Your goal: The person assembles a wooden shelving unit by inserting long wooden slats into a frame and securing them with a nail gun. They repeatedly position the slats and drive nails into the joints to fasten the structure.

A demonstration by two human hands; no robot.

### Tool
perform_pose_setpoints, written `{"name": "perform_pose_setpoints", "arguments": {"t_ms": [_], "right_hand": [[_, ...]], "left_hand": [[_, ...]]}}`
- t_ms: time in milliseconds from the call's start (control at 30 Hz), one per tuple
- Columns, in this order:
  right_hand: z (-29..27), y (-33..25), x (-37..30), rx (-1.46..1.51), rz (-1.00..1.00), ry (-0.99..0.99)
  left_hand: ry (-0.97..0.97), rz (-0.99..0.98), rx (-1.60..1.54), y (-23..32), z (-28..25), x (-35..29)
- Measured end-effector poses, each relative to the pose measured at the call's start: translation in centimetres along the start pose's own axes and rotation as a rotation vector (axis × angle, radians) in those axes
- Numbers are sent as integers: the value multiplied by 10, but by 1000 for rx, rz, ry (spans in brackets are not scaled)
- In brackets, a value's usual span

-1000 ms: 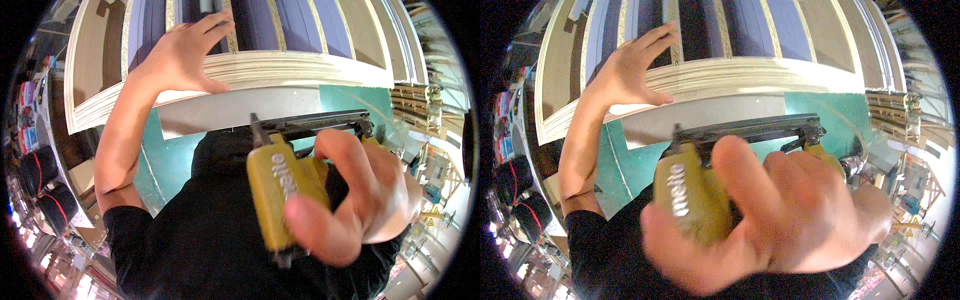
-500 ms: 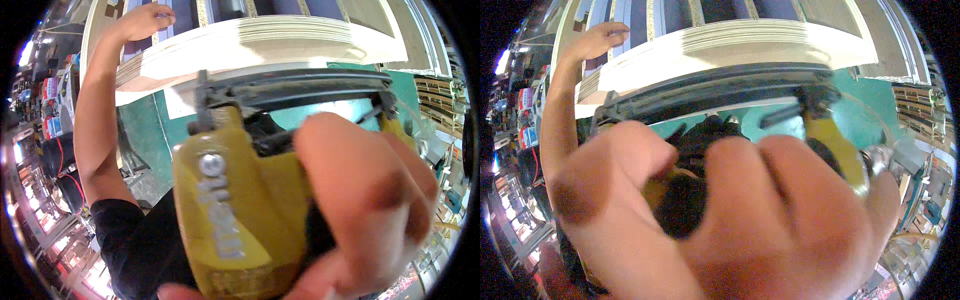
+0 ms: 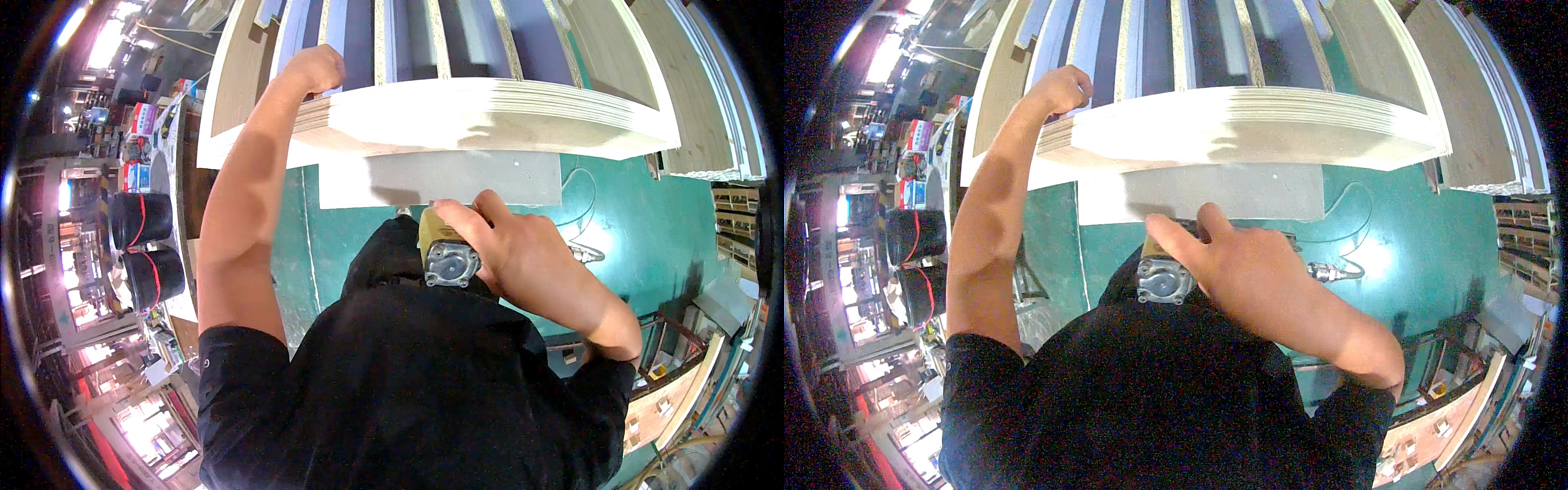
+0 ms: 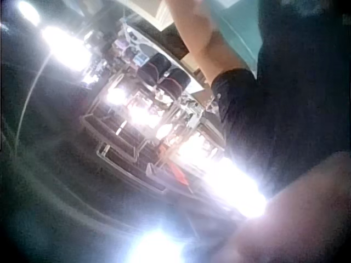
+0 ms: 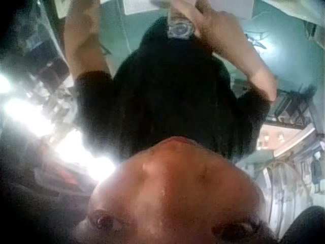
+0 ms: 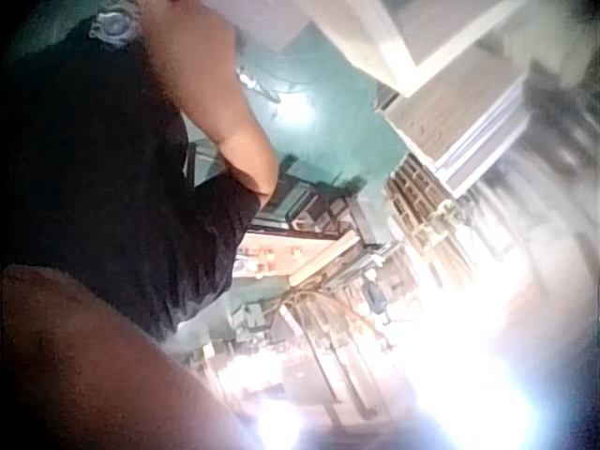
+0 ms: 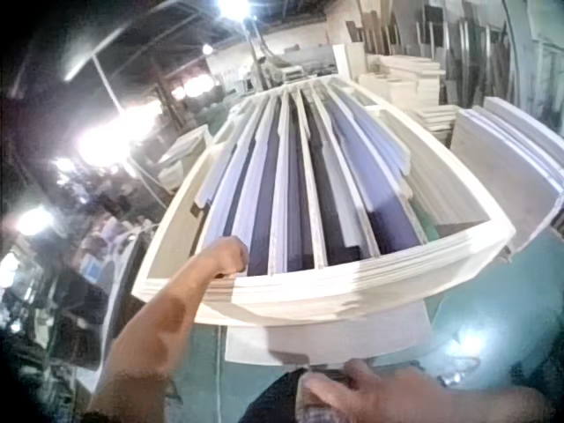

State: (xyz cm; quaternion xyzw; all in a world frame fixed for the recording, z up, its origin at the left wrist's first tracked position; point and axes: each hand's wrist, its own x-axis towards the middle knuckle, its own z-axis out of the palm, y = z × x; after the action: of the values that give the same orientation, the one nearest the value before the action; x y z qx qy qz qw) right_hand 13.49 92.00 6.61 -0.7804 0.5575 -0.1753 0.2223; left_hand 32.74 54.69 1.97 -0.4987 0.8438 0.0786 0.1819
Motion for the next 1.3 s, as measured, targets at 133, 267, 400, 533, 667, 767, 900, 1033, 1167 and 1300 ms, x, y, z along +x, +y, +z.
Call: {"name": "perform_pose_setpoints", "arguments": {"t_ms": [133, 267, 400, 533, 667, 767, 900, 1033, 1167, 1300], "right_hand": [[-8, 0, 10, 47, 23, 11], [-16, -4, 27, 62, 127, -21], [-22, -9, 57, 98, 164, 17], [-26, 17, 90, 280, -32, 62], [-16, 9, 119, 500, 361, 316], [-57, -21, 183, 204, 387, -57], [-64, -19, 225, 71, 324, -246], [-59, -24, 266, 17, 273, -347], [-55, -21, 285, 45, 347, -357], [-52, -25, 294, 73, 435, -368]], "left_hand": [[-26, -12, -41, 1, -3, -6], [-46, 93, -153, -11, -9, -15], [-22, 267, -215, -40, -44, -49], [247, 694, -202, -85, -26, -64], [295, 917, -39, -107, 5, -52], [338, 988, -89, -116, 12, -37], [373, 1067, -267, -130, 44, -23], [167, 908, -132, -119, 28, -35], [197, 880, -85, -117, 37, -35], [163, 882, -55, -117, 33, -32]]}}
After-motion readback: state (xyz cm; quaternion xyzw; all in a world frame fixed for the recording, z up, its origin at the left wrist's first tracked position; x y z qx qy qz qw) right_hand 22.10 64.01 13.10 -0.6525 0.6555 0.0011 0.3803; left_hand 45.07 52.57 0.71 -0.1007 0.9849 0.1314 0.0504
